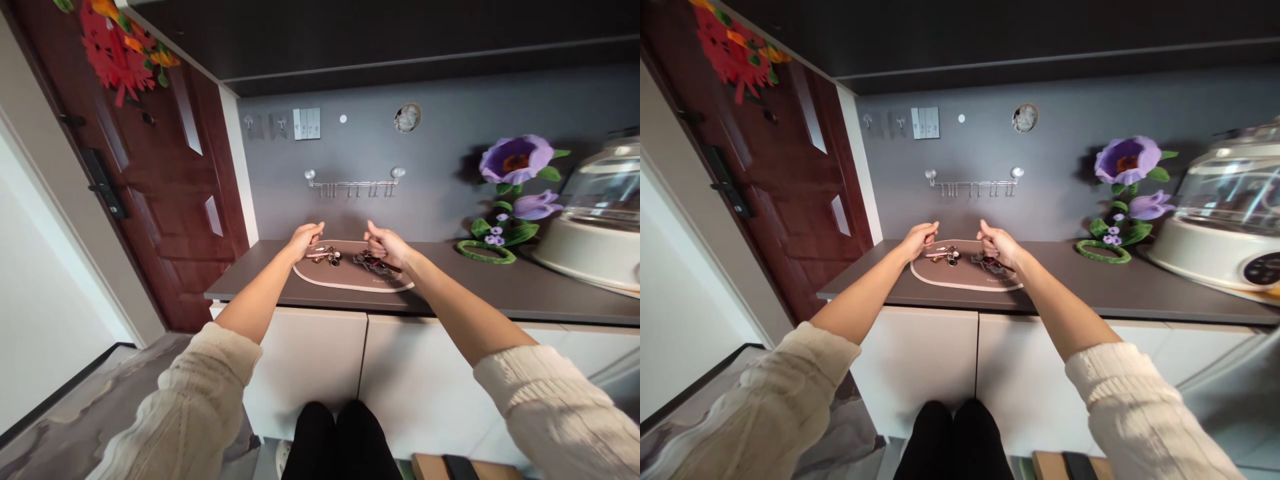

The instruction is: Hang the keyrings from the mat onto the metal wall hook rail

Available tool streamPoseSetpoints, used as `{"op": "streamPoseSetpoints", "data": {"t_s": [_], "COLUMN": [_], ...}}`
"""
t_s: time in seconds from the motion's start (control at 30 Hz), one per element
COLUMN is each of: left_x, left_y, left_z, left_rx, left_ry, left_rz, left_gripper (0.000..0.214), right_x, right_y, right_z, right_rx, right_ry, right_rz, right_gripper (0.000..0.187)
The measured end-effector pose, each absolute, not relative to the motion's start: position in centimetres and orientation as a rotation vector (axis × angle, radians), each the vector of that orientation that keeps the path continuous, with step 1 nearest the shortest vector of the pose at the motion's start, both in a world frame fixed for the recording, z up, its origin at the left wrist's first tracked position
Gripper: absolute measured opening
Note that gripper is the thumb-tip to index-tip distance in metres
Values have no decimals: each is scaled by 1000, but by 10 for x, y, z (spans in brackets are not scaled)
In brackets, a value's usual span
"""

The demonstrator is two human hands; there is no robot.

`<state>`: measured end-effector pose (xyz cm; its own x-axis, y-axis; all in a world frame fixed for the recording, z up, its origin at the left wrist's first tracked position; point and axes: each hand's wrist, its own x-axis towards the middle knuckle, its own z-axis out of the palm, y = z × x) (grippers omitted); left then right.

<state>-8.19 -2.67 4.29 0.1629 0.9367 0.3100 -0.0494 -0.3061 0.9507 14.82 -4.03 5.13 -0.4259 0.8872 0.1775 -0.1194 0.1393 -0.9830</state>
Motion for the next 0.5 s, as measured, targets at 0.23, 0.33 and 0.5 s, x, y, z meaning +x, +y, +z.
{"op": "streamPoseSetpoints", "data": {"t_s": [0.23, 0.33, 0.5], "left_x": [-76, -71, -72], "left_y": [11, 20, 20], "left_z": [44, 33, 16], "left_rx": [1907, 2079, 2337], "left_ry": [1384, 1399, 1387], "left_rz": [1489, 1460, 1186], "left_gripper": [12, 11, 14], "right_x": [108, 103, 109], "right_y": [0, 16, 24], "right_z": [58, 45, 20], "right_rx": [-984, -1030, -1119], "right_ry": [-1504, -1568, -1789], "right_rz": [965, 754, 377], "right_gripper": [13, 14, 14]}}
